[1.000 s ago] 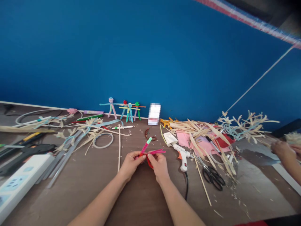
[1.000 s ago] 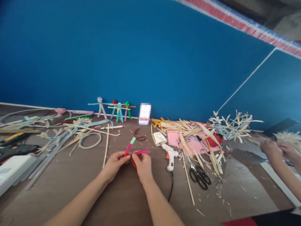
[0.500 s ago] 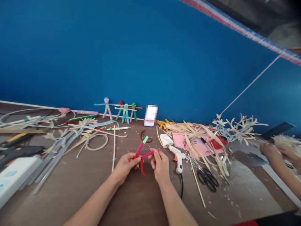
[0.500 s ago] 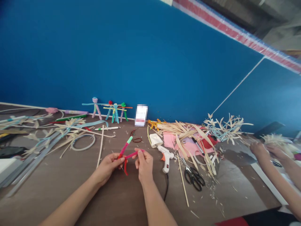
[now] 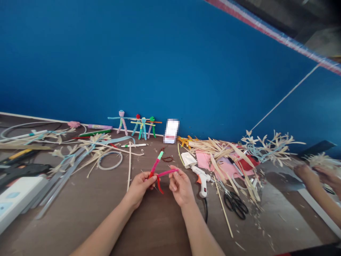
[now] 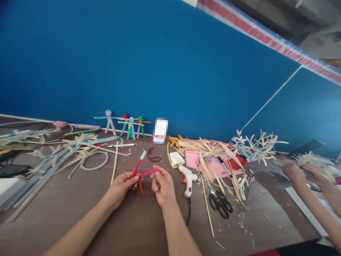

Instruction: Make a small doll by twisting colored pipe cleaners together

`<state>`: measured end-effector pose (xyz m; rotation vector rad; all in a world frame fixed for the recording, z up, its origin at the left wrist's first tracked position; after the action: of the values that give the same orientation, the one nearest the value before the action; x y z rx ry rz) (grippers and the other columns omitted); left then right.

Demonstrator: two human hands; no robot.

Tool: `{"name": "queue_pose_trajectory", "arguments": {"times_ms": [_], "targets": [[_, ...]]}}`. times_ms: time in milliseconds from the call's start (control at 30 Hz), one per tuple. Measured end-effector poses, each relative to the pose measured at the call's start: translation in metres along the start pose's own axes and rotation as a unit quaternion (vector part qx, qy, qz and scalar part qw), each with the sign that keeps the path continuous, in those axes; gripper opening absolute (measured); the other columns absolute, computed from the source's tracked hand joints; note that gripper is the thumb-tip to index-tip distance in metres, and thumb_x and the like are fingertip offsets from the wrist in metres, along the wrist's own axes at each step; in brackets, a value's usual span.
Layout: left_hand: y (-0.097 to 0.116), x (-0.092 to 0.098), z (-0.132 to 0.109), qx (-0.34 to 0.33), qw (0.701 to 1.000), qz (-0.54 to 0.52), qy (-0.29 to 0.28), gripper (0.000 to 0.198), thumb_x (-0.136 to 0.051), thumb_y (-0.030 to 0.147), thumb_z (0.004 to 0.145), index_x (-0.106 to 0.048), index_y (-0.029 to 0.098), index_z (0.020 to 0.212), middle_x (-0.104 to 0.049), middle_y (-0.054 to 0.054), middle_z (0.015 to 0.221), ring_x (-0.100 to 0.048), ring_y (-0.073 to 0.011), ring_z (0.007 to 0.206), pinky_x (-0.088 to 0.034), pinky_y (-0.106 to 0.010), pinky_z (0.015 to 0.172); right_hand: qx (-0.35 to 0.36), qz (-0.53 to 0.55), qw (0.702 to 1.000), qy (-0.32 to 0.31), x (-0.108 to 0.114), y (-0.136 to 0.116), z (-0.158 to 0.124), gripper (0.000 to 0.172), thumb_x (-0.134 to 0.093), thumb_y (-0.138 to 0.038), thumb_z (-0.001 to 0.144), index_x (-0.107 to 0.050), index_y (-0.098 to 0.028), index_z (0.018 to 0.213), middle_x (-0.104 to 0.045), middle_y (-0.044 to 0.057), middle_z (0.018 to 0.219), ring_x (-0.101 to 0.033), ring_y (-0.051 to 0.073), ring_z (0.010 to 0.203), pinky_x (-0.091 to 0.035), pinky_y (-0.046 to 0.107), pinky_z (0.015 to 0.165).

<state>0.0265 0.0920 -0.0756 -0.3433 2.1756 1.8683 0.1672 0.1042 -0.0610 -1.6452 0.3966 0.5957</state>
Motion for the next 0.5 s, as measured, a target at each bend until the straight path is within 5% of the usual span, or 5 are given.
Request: {"name": "queue_pose_trajectory", "arguments": {"times_ms": [500], "targets": [[0.0040, 0.0052, -0.0015, -0.053, 0.995, 0.067, 0.060, 0.032, -0.067, 0.036, 0.059, -0.063, 0.011, 0.079, -0.055, 0.001, 0.055, -0.044, -0.0087, 0.048, -0.037, -0.020, 0.050, 0.003, 0.053, 0.997, 0.058, 0.0084, -0.0013, 0.0003, 0.022, -0.062, -0.034, 0.067, -0.055, -0.020, 0.082, -0.057, -0.004, 0.058, -0.032, 0.002, 0.032, -0.020, 0.015, 0.032]]}}
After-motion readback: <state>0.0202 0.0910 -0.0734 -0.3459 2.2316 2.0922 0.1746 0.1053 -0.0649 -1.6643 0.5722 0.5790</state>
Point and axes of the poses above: each hand's wrist, its own z-axis towards the middle knuckle, its own x-axis out of the back of the hand, y = z × x, the point moved 5 cm from there along z, towards the middle knuckle
